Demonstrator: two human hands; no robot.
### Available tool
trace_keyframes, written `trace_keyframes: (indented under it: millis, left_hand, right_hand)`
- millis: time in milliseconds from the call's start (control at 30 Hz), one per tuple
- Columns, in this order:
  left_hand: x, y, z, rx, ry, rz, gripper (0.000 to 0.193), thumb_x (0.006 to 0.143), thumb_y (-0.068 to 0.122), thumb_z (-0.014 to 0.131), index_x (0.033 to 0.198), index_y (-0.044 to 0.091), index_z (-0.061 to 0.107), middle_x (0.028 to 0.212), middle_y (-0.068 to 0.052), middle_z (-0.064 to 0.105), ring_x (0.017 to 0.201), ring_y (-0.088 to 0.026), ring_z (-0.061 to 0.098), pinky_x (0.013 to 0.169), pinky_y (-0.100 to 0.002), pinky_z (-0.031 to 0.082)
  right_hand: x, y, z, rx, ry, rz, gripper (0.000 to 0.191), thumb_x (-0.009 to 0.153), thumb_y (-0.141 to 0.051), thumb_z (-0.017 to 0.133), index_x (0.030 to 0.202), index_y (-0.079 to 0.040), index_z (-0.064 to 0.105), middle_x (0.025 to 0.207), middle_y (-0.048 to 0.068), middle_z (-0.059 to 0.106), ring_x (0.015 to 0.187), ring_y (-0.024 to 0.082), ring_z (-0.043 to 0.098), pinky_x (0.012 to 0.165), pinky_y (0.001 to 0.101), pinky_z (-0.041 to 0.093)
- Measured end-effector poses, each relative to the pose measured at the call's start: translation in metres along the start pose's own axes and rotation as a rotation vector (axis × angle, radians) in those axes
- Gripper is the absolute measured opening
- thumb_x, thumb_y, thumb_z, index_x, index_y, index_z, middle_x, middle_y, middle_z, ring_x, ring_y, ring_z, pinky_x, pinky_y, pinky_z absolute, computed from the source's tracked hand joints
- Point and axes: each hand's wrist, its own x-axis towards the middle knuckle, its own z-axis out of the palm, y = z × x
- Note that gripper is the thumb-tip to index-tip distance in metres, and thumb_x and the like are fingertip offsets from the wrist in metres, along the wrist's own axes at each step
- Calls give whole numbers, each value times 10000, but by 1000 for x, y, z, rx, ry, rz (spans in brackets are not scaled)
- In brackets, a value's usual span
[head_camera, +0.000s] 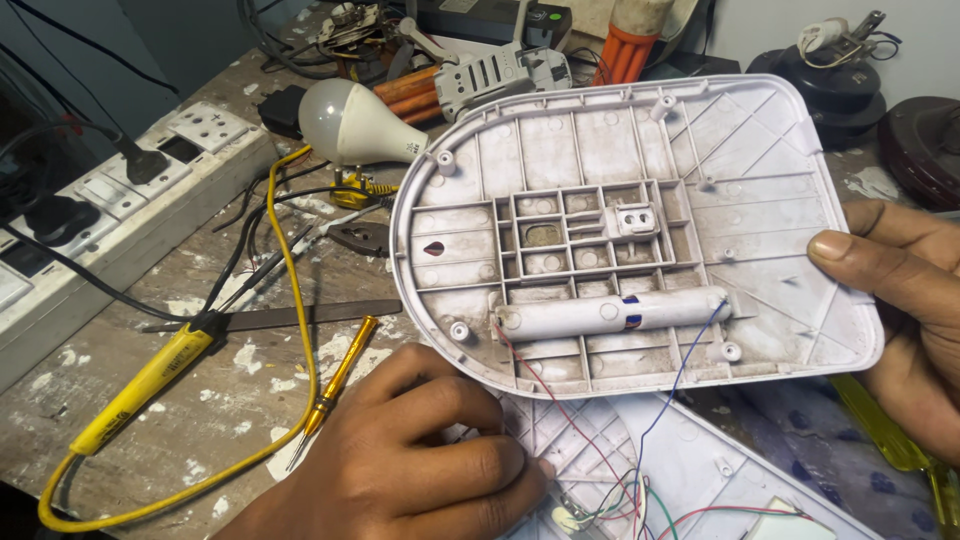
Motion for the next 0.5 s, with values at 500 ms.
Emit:
trace_keyframes:
  millis: [500]
  left_hand:
    - [-7,-1,2,-49,-29,-32,302,759,176,699,1024,40,757,966,-29,685,966,-226,658,828,-388,541]
  right_hand:
    - [0,0,3,26,-13,-16,327,1023,-103,513,1256,121,559,1155,317,687,1067,352,713,961,484,522]
